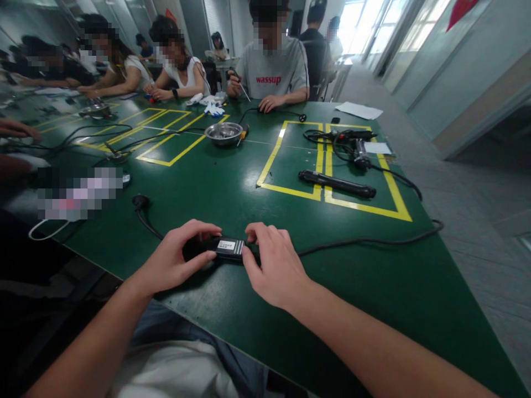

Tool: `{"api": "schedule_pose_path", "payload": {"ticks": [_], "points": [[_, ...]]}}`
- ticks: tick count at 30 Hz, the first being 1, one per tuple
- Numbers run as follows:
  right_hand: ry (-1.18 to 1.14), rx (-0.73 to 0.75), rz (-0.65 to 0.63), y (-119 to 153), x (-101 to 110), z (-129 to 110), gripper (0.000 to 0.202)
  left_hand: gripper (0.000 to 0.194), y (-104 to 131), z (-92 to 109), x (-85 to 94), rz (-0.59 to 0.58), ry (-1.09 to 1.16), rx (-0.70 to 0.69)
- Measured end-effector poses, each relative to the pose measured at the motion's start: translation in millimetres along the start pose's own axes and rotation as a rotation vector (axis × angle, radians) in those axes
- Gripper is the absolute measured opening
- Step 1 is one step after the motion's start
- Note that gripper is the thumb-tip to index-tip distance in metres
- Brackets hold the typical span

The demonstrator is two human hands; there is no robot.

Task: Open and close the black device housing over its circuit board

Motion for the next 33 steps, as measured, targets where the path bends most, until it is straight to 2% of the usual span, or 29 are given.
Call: {"api": "schedule_pose_path", "payload": {"ticks": [4,7,11,16,22,33], "points": [[0.005,0.011,-0.016,0.0,-0.9,-1.7,0.010,0.023,-0.8,-14.2,4.8,0.123,-0.037,0.097],[0.039,0.040,-0.035,-0.1,-3.9,-3.7,0.007,0.016,-2.3,-20.7,3.2,0.143,-0.052,0.116],[0.080,0.076,-0.048,0.3,-6.7,-6.0,0.008,0.014,-4.5,-20.0,0.2,0.106,-0.094,0.105],[0.098,0.095,-0.067,1.7,-6.8,-8.1,0.007,0.014,-4.0,-4.7,4.2,0.073,-0.147,0.028],[0.072,0.064,-0.066,3.2,-7.0,-4.0,0.006,0.006,-0.5,2.0,-5.3,-0.085,-0.164,-0.023],[-0.005,0.145,0.061,6.7,-0.9,-7.0,0.010,0.006,1.7,0.4,-3.4,-0.017,-0.074,0.005]]}}
Point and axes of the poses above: each hand's wrist, its own y-axis away from the middle knuckle, its own x-axis out of the back of the hand, z = x × y, the point moved 8 cm from there along -y, towards the middle knuckle, and after that the axes turned 1 degree about -x, right-handed, at the moved point
